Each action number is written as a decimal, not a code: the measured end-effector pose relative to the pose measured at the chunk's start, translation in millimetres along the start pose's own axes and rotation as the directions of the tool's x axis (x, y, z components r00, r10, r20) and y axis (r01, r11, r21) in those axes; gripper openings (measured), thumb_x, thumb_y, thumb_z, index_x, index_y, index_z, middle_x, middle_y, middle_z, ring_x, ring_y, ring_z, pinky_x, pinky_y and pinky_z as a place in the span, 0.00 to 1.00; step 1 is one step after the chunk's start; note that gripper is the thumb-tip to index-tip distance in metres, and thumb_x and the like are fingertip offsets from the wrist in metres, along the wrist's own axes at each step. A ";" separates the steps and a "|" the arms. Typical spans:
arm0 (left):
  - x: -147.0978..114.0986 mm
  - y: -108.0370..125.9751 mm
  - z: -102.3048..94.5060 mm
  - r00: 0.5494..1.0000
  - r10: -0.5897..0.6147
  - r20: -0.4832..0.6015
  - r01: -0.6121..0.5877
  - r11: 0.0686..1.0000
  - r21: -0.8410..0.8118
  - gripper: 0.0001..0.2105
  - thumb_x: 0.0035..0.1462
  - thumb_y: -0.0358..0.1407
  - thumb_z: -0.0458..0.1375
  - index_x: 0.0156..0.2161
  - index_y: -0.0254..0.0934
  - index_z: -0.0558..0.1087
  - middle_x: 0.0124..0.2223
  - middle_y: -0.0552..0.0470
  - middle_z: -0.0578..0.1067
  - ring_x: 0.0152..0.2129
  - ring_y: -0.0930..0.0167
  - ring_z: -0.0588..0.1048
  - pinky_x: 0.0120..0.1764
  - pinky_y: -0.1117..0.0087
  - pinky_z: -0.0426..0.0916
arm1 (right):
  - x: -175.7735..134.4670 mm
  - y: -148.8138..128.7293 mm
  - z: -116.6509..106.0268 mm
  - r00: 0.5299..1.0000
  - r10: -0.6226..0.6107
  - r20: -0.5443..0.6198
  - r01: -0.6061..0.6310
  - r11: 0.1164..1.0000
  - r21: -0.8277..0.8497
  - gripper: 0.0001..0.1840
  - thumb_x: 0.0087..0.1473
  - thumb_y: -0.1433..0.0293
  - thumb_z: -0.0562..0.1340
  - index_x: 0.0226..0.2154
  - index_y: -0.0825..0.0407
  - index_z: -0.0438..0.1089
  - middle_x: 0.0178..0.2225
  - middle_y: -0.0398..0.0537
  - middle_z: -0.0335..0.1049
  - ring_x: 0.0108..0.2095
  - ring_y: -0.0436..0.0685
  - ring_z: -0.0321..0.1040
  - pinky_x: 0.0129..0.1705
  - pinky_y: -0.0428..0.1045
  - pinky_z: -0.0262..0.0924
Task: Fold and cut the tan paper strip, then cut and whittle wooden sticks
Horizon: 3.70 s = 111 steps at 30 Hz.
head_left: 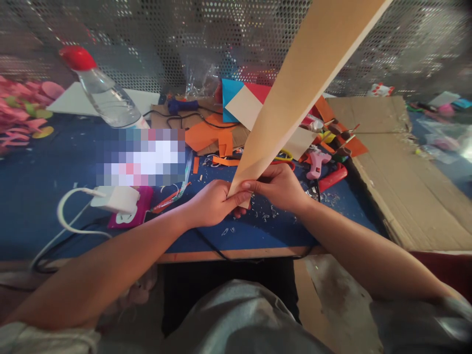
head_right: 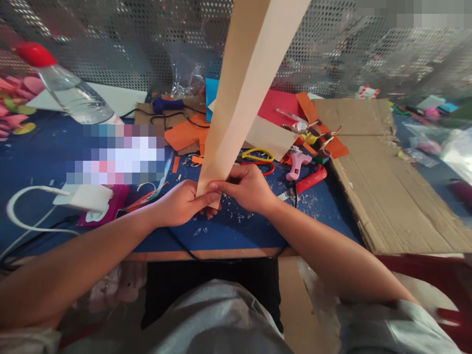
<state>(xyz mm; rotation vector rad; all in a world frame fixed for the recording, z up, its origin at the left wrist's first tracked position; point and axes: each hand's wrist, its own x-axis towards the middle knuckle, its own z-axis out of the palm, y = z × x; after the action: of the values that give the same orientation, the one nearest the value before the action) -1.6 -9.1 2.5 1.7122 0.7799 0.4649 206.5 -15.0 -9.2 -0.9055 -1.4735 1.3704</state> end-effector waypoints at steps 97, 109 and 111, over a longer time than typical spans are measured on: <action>-4.6 3.6 -0.8 0.951 -0.170 0.258 0.252 0.909 -0.331 0.17 0.68 0.46 0.63 0.40 0.32 0.81 0.36 0.45 0.84 0.30 0.69 0.82 0.34 0.71 0.76 | 3.0 4.3 -15.3 0.997 -0.011 -0.070 0.019 0.993 0.112 0.29 0.42 0.51 0.82 0.43 0.48 0.83 0.39 0.48 0.82 0.36 0.57 0.77 0.40 0.52 0.76; -4.6 3.5 1.3 0.963 -0.099 0.249 0.155 0.964 -0.217 0.19 0.69 0.51 0.63 0.40 0.33 0.79 0.36 0.47 0.83 0.30 0.70 0.81 0.33 0.72 0.76 | -0.7 0.4 -10.8 0.998 -0.052 -0.020 0.052 0.999 0.002 0.24 0.46 0.53 0.81 0.37 0.48 0.77 0.38 0.48 0.79 0.37 0.57 0.74 0.41 0.53 0.74; -4.3 2.5 3.3 0.965 -0.097 0.243 0.158 0.957 -0.244 0.20 0.68 0.51 0.64 0.40 0.33 0.79 0.35 0.47 0.82 0.31 0.70 0.81 0.34 0.72 0.77 | -1.4 1.4 -10.2 0.999 -0.051 -0.018 0.051 0.999 -0.003 0.24 0.46 0.53 0.81 0.38 0.48 0.77 0.38 0.47 0.79 0.36 0.57 0.74 0.39 0.52 0.73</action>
<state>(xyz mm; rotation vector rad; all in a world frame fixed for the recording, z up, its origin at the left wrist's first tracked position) -1.8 -14.8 4.3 1.4285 0.6275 0.2614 216.5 -12.8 -11.0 -0.8739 -1.4756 1.3195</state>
